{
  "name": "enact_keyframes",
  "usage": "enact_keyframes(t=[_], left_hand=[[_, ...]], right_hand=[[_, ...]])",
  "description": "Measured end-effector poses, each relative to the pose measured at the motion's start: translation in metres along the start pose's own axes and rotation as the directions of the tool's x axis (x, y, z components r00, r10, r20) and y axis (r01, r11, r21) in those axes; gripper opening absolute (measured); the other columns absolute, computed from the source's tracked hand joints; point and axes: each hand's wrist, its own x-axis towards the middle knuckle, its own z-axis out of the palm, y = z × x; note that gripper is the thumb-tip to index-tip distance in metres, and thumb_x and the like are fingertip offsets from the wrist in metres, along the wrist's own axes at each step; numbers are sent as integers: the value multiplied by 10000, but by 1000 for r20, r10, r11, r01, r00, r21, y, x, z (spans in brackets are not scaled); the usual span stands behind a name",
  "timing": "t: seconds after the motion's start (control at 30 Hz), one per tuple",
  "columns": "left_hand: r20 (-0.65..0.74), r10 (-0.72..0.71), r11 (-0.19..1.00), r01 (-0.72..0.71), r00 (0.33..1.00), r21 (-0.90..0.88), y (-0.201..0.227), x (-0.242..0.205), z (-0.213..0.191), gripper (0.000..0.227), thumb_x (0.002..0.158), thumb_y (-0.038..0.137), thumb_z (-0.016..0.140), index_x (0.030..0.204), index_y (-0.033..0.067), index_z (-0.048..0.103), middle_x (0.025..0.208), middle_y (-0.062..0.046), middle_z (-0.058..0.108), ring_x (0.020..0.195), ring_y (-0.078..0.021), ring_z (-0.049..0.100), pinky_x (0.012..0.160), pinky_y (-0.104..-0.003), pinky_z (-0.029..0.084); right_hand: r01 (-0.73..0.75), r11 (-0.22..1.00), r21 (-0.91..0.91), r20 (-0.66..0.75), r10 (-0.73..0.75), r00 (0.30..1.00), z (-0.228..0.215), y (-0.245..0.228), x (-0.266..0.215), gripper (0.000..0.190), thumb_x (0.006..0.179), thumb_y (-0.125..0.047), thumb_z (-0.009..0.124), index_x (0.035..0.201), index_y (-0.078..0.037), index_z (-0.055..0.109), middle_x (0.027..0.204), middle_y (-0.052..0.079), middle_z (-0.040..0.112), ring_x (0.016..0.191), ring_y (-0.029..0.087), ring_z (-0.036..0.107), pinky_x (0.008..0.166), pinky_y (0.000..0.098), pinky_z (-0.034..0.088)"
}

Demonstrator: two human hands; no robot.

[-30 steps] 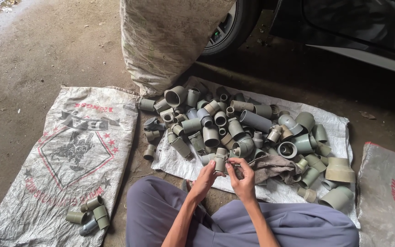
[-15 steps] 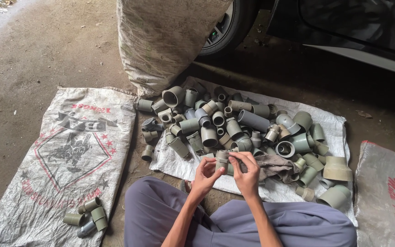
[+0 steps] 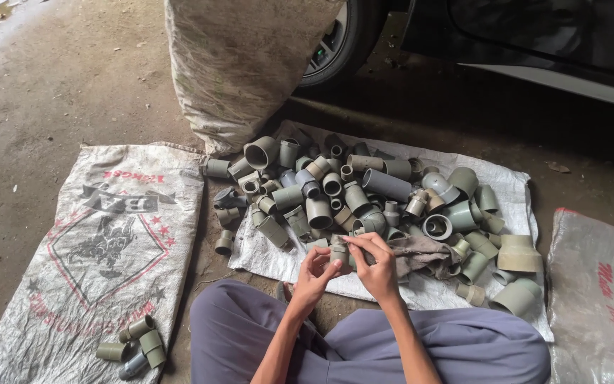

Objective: Wiping and inspecting grey PVC pipe fittings using a cloth while sitting on the floor.

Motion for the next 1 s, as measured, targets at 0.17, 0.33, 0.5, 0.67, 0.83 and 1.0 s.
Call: enact_keyframes(t=[0.17,0.33,0.5,0.67,0.83,1.0], left_hand=[[-36,-13,975,5,999,-223,27,1,6,266,946,116,715,1153,32,571,1002,-207,678,930,-365,752,902,-513,630],[114,-10,1000,8,993,18,20,-2,5,230,914,211,729,1037,76,588,1143,-172,710,1015,-258,725,922,-404,650],[139,-4,1000,6,990,-10,26,-8,11,214,921,181,720,1006,71,557,1109,-181,688,942,-283,738,919,-441,655],[143,57,987,-33,988,-159,27,-5,10,236,928,184,710,1069,24,608,1157,-157,657,971,-292,728,934,-469,655],[191,33,999,-26,981,-38,31,-8,13,232,919,205,728,1013,76,559,1163,-210,715,875,-340,783,917,-441,652],[65,65,985,-53,996,-164,19,3,-1,207,934,193,689,1054,67,578,1133,-223,715,881,-363,763,886,-431,640]], right_hand=[[-60,997,-57,-35,58,998,-6,20,-4,169,864,-49,744,946,-159,842,821,51,751,785,217,743,765,333,549],[51,998,30,36,-52,998,-9,-14,1,147,907,-127,713,1025,-56,765,986,86,763,850,174,724,741,270,597],[-49,999,-5,-34,49,998,-2,7,-1,81,867,-138,740,875,-74,789,856,43,763,791,146,716,752,273,570],[-196,980,20,-94,197,976,-10,6,0,101,871,-161,753,873,-72,800,863,38,773,814,144,717,758,268,561],[-68,990,125,-6,70,998,0,-6,-2,120,917,-161,699,925,-67,773,914,39,738,831,138,696,739,247,558],[-216,969,115,-85,227,970,-3,29,-12,102,884,-141,729,907,-59,785,764,40,729,607,100,597,510,222,451]])
